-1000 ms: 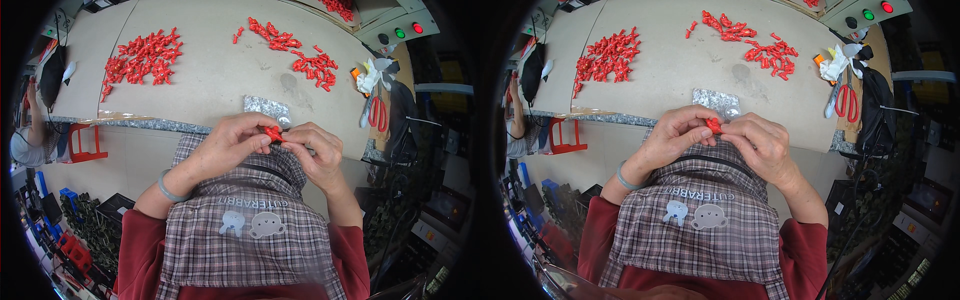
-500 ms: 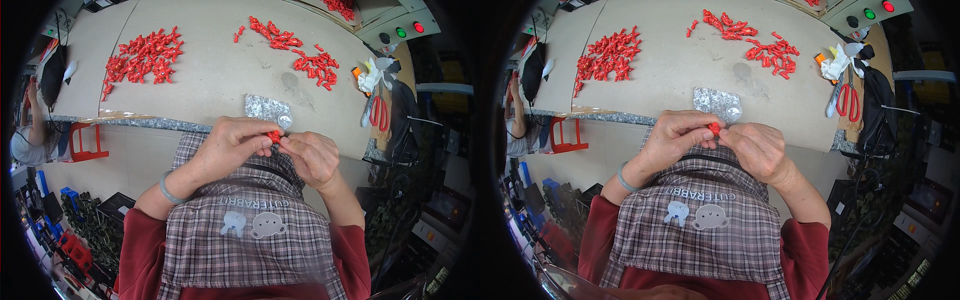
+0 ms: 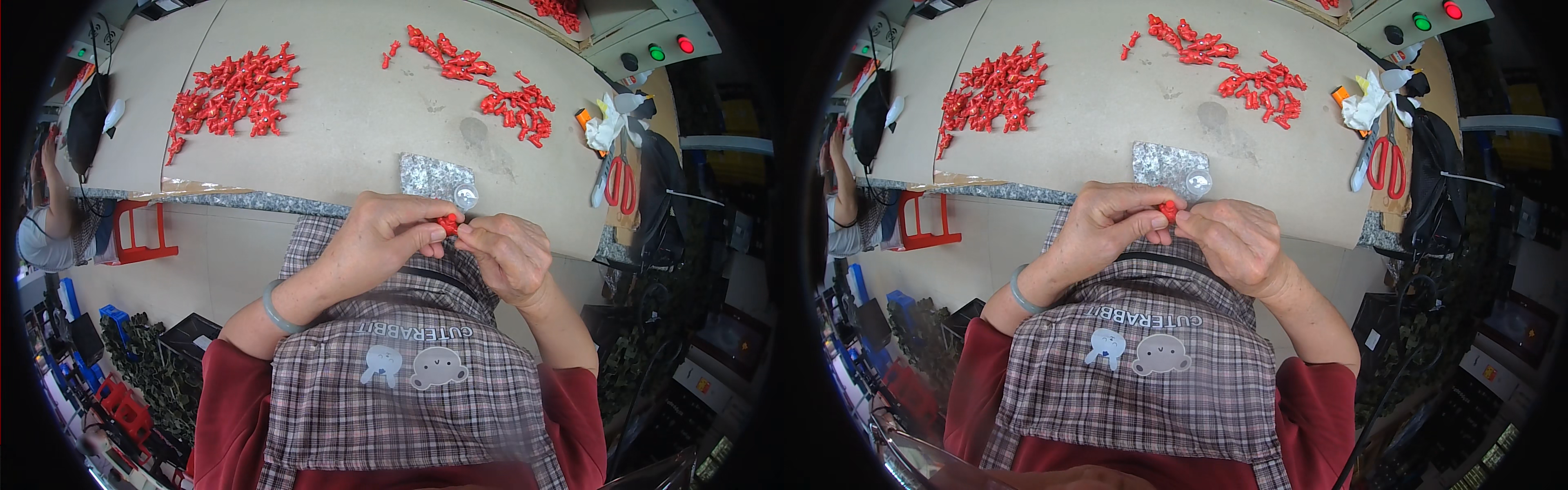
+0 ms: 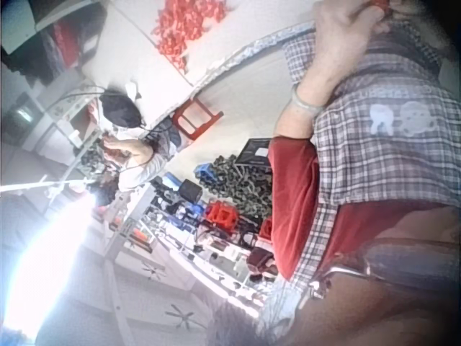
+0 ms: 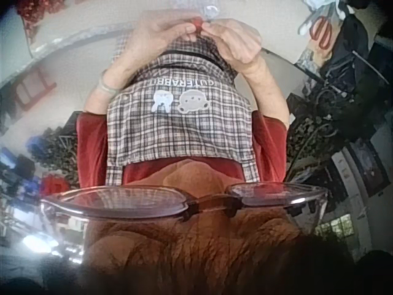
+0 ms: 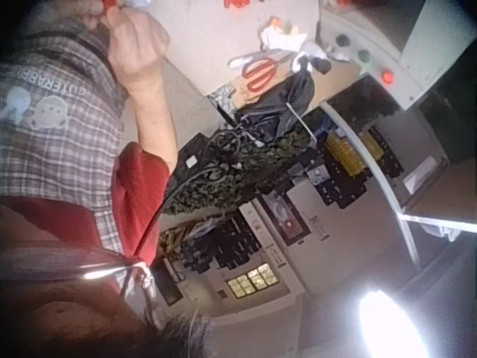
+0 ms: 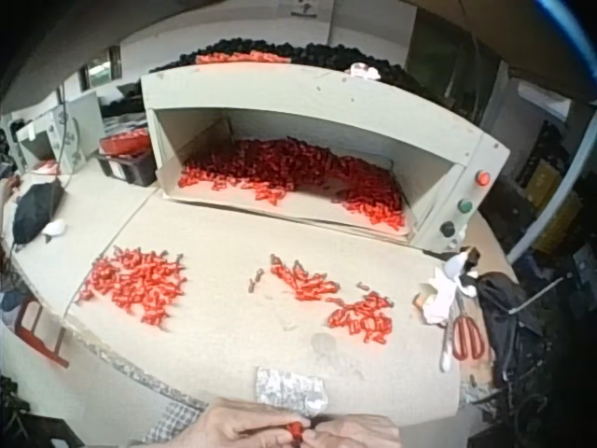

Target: Assembling small red plastic components into larger units at an industrial workbench.

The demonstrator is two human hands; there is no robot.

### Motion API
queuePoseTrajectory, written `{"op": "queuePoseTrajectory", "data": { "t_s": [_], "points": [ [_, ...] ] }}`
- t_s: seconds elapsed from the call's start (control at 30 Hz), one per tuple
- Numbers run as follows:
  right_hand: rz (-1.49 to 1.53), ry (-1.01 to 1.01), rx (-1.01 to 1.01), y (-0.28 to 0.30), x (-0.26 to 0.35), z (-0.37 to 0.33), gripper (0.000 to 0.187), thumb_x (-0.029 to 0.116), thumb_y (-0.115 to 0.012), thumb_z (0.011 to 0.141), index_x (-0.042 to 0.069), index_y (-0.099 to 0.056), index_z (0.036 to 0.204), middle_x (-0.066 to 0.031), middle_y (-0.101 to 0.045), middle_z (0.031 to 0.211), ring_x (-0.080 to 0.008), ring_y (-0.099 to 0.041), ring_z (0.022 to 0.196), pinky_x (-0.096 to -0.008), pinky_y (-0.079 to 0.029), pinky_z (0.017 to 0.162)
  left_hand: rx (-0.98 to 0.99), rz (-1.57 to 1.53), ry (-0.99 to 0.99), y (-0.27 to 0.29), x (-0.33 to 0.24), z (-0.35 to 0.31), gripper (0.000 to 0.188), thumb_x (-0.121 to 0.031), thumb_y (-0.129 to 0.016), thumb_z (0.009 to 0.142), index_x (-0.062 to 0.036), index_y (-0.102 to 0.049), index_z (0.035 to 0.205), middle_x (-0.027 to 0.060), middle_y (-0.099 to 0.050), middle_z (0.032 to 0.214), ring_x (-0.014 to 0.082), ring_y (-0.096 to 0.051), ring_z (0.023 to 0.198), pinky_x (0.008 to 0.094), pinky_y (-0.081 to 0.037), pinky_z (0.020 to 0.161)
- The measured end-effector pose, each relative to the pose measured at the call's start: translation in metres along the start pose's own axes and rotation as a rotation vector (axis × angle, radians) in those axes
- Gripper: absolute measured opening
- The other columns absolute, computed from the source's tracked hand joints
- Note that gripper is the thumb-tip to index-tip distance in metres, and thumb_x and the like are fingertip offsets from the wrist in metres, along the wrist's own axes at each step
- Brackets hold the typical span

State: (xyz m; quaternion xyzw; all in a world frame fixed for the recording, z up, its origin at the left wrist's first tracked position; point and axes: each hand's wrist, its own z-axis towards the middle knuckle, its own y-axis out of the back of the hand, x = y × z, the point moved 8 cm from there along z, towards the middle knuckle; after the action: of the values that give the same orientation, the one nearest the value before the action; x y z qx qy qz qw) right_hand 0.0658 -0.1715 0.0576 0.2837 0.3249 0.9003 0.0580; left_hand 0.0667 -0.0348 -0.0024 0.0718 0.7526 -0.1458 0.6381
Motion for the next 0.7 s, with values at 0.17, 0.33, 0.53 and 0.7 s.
{"op": "queuePoseTrajectory", "data": {
  "t_s": [0.17,0.33,0.53,0.7],
  "points": [
    [0.004,0.006,-0.002,-0.0015,-0.0007,-0.0004,0.023,0.001,-0.082,0.070,0.002,-0.066,0.088,-0.0104,-0.068,0.075,-0.0203,-0.067,0.061,-0.0284,-0.051,0.051,0.004,0.017,0.020,0.0007,0.0028,0.0003,0.020,0.003,-0.062,0.092,0.0046,-0.069,0.111,0.0109,-0.072,0.091,0.0125,-0.069,0.076,0.0248,-0.059,0.070],
    [0.012,0.012,-0.002,-0.0017,-0.0008,-0.0020,0.024,0.001,-0.082,0.070,0.002,-0.066,0.088,-0.0105,-0.068,0.075,-0.0206,-0.067,0.061,-0.0286,-0.051,0.051,0.003,0.009,0.019,-0.0002,0.0041,-0.0007,0.020,0.004,-0.061,0.092,0.0046,-0.070,0.111,0.0109,-0.072,0.091,0.0126,-0.069,0.076,0.0248,-0.059,0.070],
    [0.015,0.011,-0.011,-0.0002,-0.0003,-0.0008,0.025,0.000,-0.083,0.069,0.002,-0.066,0.088,-0.0106,-0.069,0.076,-0.0207,-0.067,0.061,-0.0287,-0.052,0.051,0.014,0.014,0.009,-0.0015,0.0006,0.0000,0.020,0.003,-0.061,0.092,0.0049,-0.069,0.110,0.0104,-0.071,0.089,0.0124,-0.068,0.075,0.0248,-0.058,0.069],
    [0.020,0.007,-0.003,0.0003,0.0002,-0.0015,0.027,-0.001,-0.082,0.068,0.002,-0.066,0.089,-0.0105,-0.069,0.076,-0.0207,-0.067,0.062,-0.0287,-0.052,0.051,0.014,0.016,-0.005,-0.0021,-0.0011,-0.0006,0.019,0.003,-0.062,0.092,0.0050,-0.070,0.110,0.0102,-0.071,0.088,0.0122,-0.068,0.075,0.0247,-0.058,0.069]
  ]
}}
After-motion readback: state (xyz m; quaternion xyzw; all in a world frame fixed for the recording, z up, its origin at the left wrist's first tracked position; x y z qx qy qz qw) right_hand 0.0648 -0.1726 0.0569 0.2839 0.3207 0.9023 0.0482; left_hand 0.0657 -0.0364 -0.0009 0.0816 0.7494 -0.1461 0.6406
